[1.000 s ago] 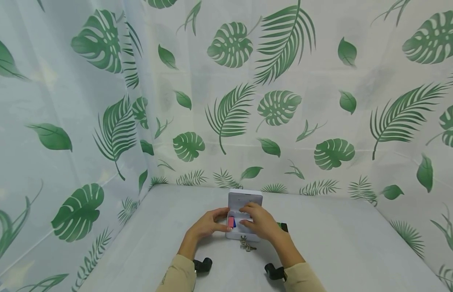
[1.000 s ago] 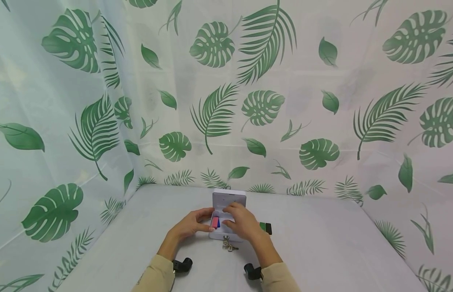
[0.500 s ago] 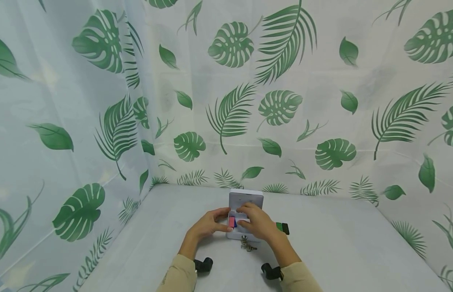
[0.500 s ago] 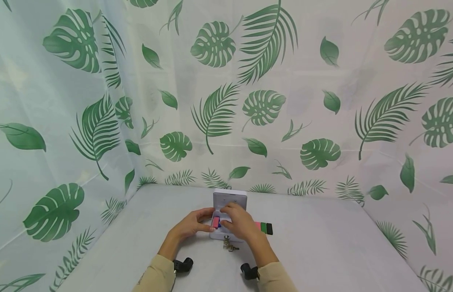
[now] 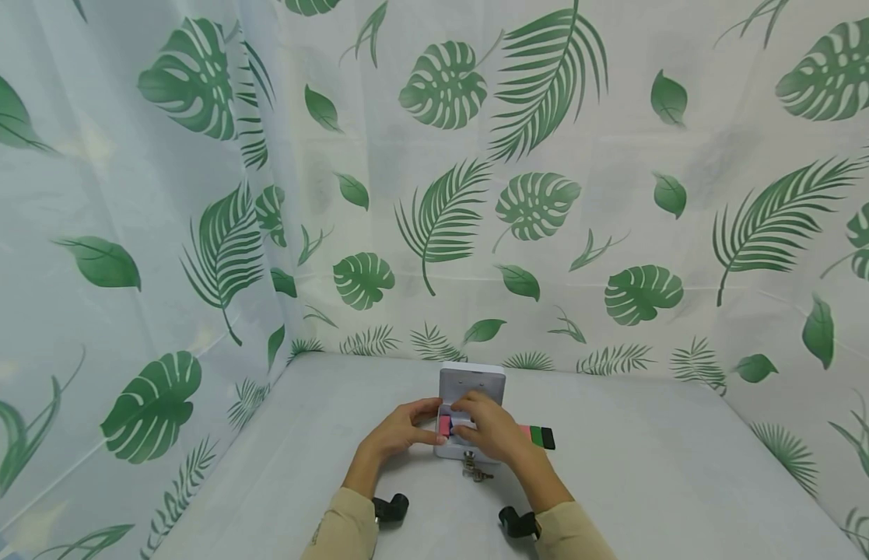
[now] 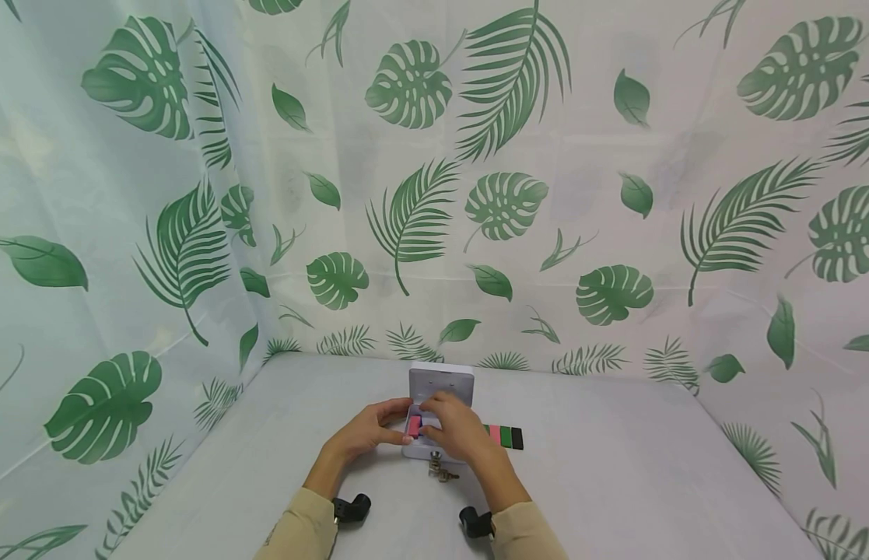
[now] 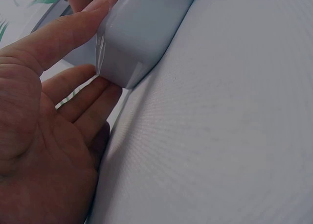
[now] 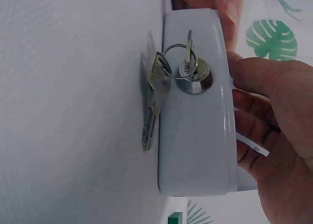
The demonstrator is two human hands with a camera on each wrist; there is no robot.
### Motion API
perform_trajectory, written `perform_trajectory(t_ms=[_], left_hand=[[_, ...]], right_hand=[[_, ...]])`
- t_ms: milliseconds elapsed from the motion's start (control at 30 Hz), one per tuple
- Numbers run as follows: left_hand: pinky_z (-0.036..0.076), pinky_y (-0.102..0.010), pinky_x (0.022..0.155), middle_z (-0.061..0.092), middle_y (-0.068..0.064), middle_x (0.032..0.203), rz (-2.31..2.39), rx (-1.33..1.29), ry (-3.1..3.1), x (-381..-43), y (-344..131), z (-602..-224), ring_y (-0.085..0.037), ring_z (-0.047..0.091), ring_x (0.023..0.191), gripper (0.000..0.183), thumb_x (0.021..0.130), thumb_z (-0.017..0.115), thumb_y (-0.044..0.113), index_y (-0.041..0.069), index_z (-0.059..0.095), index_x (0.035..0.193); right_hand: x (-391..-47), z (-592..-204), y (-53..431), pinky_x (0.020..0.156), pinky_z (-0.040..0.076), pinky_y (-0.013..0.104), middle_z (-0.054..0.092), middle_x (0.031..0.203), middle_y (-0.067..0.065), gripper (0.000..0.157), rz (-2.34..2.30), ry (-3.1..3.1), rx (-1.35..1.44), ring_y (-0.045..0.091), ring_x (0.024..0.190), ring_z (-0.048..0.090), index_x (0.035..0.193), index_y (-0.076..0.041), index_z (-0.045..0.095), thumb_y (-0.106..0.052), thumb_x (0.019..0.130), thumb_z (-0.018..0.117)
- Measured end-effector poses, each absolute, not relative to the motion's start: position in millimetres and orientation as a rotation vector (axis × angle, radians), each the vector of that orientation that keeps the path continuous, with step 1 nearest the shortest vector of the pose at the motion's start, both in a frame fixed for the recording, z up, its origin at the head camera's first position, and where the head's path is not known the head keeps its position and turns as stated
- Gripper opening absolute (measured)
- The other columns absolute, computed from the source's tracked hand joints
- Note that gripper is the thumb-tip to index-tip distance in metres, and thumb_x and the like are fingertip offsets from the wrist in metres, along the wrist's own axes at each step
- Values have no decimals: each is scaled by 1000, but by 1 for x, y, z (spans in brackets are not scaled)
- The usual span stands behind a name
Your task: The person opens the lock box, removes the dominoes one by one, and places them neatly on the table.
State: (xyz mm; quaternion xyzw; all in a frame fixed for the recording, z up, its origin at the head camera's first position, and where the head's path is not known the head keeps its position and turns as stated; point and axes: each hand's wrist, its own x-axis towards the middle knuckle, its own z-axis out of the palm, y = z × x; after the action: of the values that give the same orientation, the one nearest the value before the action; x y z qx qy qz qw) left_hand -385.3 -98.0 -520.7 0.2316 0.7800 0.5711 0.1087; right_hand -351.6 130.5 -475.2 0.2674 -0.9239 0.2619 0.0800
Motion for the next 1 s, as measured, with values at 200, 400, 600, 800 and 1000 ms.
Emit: perform_trajectory(t_ms=[200, 400, 600, 800, 1000], left_hand=[[32, -57, 124, 54, -9, 156, 1682, 690, 2296, -383, -98, -519, -31, 47, 149, 78, 86, 87, 23, 10, 50, 154], [31, -58, 124, 52, -10, 158, 1688, 679, 2294, -381, -98, -518, -32, 45, 150, 83, 84, 89, 25, 8, 48, 155], [31, -58, 124, 52, -10, 158, 1693, 683, 2285, -382, -98, -517, -32, 45, 150, 83, 84, 88, 25, 8, 48, 155], [31, -57, 125, 52, -10, 158, 1698, 687, 2267, -382, -99, -516, -32, 45, 150, 82, 85, 88, 25, 7, 48, 155], [31, -56, 125, 52, -10, 158, 1707, 689, 2260, -381, -98, -517, -32, 45, 150, 82, 86, 87, 24, 7, 47, 155]], right_hand=[[-356, -480, 128, 95, 58, 50, 68, 122, 11, 35, 793, -2770, 807, 30, 110, 65, 126, -5, 71, -14, 94, 78], [-356, -485, 127, 98, 57, 51, 69, 118, 11, 35, 755, -2736, 852, 29, 111, 66, 125, -4, 72, -15, 93, 79], [-356, -485, 125, 95, 58, 50, 69, 116, 11, 34, 731, -2730, 873, 28, 110, 67, 124, -4, 72, -15, 93, 79], [-358, -485, 122, 92, 58, 50, 69, 116, 12, 35, 713, -2719, 893, 29, 108, 67, 125, -3, 72, -15, 93, 79], [-360, -487, 120, 93, 58, 50, 69, 116, 10, 36, 683, -2737, 897, 27, 108, 66, 126, -4, 72, -15, 92, 79]])
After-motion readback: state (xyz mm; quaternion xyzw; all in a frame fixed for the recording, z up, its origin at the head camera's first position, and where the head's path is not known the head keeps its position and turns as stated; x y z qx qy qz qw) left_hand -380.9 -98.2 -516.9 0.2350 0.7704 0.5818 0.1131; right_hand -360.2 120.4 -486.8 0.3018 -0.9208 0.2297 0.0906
